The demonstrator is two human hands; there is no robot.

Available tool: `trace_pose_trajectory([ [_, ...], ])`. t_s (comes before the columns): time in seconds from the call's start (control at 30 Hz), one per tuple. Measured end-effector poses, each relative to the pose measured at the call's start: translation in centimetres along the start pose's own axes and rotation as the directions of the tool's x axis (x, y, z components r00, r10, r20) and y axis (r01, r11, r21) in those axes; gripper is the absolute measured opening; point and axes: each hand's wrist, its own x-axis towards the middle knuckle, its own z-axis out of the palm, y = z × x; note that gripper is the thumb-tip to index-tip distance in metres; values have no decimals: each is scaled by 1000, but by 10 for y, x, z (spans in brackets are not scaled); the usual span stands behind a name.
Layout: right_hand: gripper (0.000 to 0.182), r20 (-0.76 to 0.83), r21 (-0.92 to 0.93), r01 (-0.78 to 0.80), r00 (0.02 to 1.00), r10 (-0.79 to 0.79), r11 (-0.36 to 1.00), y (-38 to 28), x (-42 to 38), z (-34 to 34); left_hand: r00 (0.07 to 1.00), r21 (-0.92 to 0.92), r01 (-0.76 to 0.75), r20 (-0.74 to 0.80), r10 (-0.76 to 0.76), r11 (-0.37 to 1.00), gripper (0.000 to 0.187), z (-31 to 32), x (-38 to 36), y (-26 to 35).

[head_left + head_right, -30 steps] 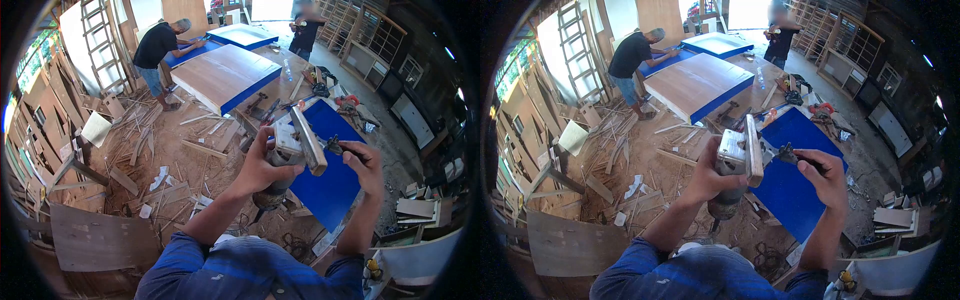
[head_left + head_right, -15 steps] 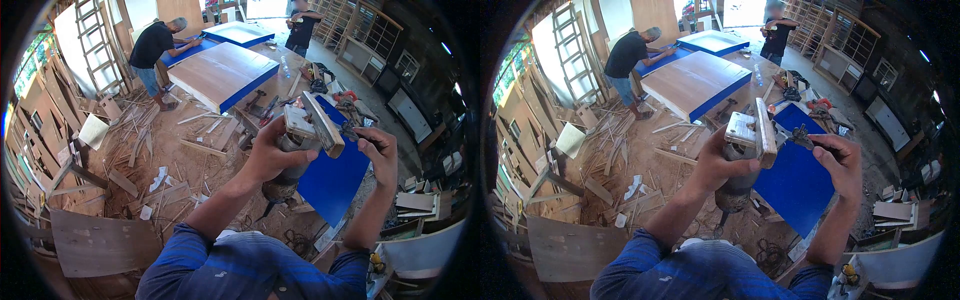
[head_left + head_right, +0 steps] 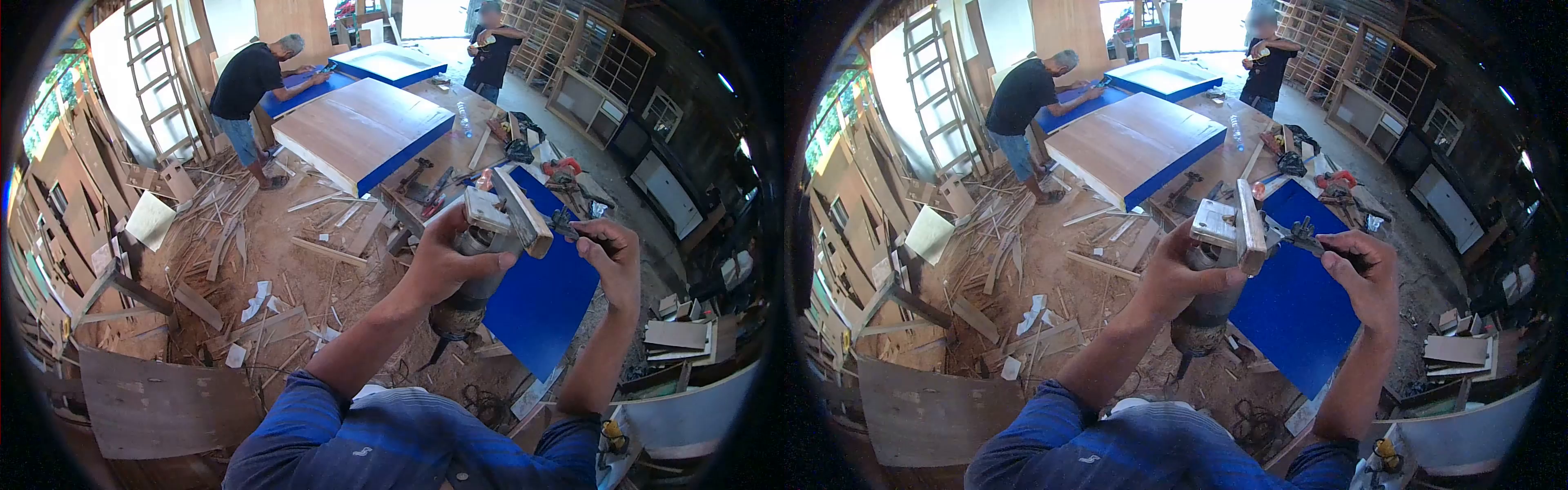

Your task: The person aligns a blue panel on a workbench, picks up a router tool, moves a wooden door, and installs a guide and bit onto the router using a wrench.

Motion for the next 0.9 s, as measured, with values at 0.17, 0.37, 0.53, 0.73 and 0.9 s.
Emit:
trace_pose_trajectory([
  [0.17,26,-18,7,-6,1000,6,1000,8,2,-3,1000,-4,15,-2,-15,1000,64,2,3,-1],
  [0.37,26,-53,-13,1,999,-1,1000,10,0,-7,1000,-45,29,11,-29,999,65,7,8,-5],
  [0.53,27,-78,-18,4,997,-6,1000,12,-1,-10,1000,-18,3,16,-3,1000,66,10,12,-8],
  [0.73,26,-96,-3,22,995,-23,1000,14,-2,-11,999,-65,28,32,-26,998,63,11,14,-11],
  [0.9,23,-87,10,1,996,0,1000,14,-2,-13,999,-61,23,24,-21,998,63,13,14,-11],
])
